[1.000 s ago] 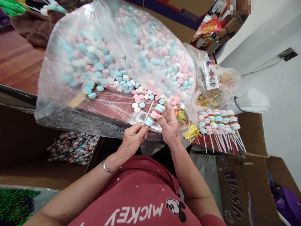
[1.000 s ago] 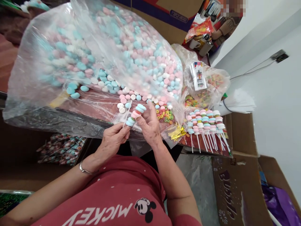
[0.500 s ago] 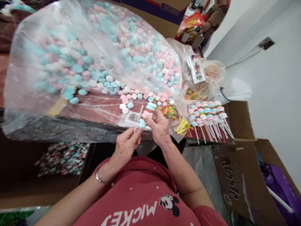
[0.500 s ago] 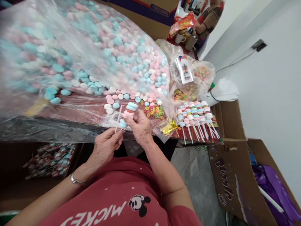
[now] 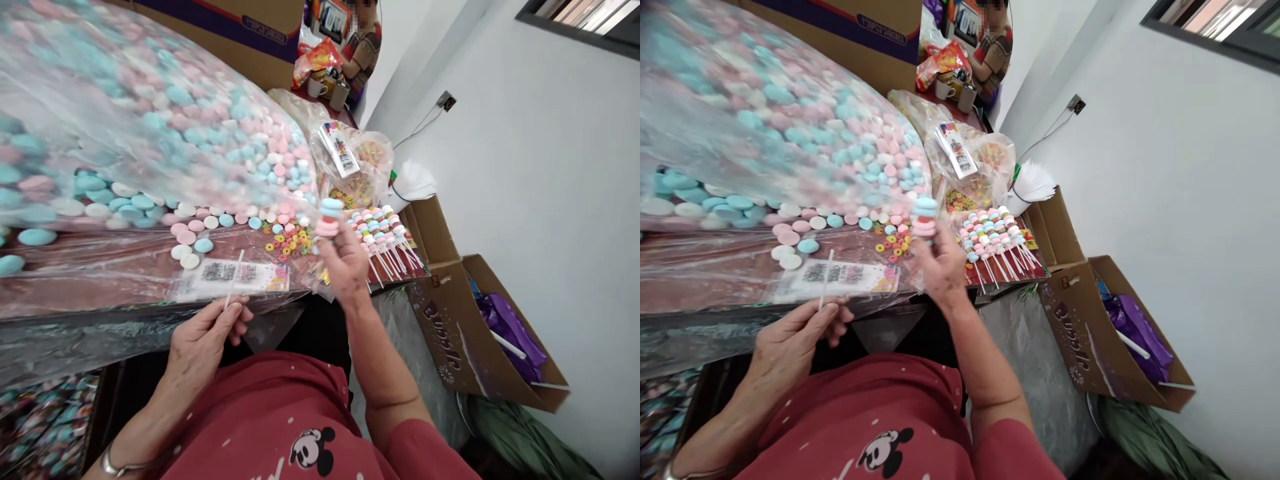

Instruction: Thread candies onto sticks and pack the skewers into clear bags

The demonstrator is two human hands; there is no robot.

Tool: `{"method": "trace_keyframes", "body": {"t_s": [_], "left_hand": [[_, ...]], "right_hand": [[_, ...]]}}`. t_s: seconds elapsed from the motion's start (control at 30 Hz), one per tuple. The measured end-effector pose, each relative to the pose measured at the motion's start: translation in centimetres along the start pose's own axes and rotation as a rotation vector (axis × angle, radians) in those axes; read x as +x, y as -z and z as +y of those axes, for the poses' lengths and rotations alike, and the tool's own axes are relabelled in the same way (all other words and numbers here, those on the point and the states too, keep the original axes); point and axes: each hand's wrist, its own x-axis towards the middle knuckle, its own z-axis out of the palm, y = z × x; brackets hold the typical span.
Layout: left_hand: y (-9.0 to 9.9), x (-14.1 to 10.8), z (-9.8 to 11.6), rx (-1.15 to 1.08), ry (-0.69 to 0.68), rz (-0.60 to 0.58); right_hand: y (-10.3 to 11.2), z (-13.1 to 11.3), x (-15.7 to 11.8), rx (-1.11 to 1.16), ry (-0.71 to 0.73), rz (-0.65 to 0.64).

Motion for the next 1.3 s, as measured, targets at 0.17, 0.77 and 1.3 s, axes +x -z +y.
{"method": "trace_keyframes", "body": {"t_s": [0.17,0.77,1.3], "left_hand": [[0.8,0.2,-0.5,0.014,0.050,0.029],[0.1,-0.3,-1.0,-0.069,0.019,-0.063],[0.7,0.4,2.7,0.026,0.059,-0.010]], "right_hand": [[9.2,0.8,3.7,-0.891,0.178,0.220],[7.7,7.8,2.0,-1.401,0.204,-0.074],[3.9,8.4,-5.5,-0.898,0.526,0.155]]}}
